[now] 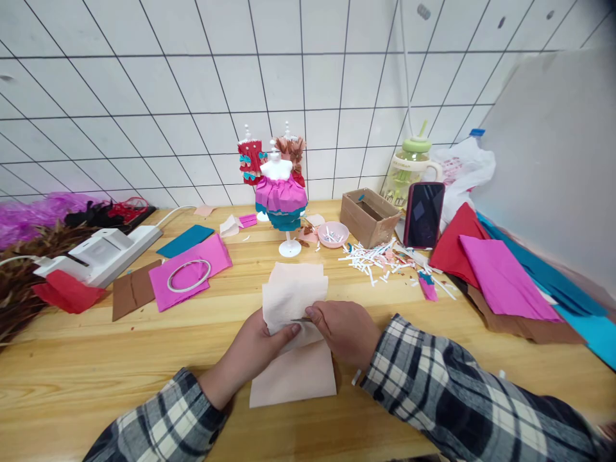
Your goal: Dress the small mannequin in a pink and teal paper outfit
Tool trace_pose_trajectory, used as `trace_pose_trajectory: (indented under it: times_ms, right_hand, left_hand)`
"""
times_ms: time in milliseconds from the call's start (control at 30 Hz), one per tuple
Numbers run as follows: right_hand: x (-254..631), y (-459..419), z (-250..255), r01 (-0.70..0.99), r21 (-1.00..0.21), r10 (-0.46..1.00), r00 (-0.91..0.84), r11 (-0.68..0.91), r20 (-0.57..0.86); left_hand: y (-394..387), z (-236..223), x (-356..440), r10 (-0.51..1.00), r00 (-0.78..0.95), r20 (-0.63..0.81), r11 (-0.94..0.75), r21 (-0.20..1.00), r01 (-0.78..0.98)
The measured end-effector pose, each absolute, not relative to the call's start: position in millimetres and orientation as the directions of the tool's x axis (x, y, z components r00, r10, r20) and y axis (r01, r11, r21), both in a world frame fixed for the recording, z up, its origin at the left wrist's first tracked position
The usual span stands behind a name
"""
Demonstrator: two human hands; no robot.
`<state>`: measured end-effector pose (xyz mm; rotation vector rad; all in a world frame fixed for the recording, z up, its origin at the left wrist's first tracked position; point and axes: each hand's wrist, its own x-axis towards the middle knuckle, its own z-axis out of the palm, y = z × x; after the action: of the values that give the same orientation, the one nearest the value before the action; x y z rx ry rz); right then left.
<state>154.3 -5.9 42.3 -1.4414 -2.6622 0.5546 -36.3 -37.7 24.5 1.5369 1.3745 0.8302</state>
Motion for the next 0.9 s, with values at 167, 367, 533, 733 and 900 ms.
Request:
trace_pose_trajectory:
  times_ms: [167,367,533,733,900]
  right_hand:
    - [154.0,-6.6,41.9,0.795,-0.341,0.820,-0.563,0.502,-0.105]
    - [152.9,-7.0,41.5,0.799,-0.341,0.823,-0.557,0.495,-0.111]
    - [153.3,-6.9,42.1,0.793,-0.334,0.816,-0.569,0.510,-0.105]
    - [153.8,-7.7,42.5,0.790,-0.352,0.809,-0.573,0.502,-0.131]
    - [152.4,-9.9,42.6,0.781,-0.369,0.804,-0.581,0.505,-0.130]
  left_hand:
    - [-37.5,25.2,-36.4,0.984,0.174,-0.047,-0.020,0.930,0.366]
    - [-38.3,26.2,-35.8,0.984,0.167,-0.054,-0.015,0.922,0.387]
    - [-39.0,24.4,-36.6,0.984,0.170,-0.057,-0.019,0.910,0.414]
    - [-40.0,28.3,-34.7,0.980,0.197,-0.040,-0.043,0.915,0.400]
    - [-40.2,26.5,-33.9,0.976,0.214,-0.036,-0.054,0.915,0.399]
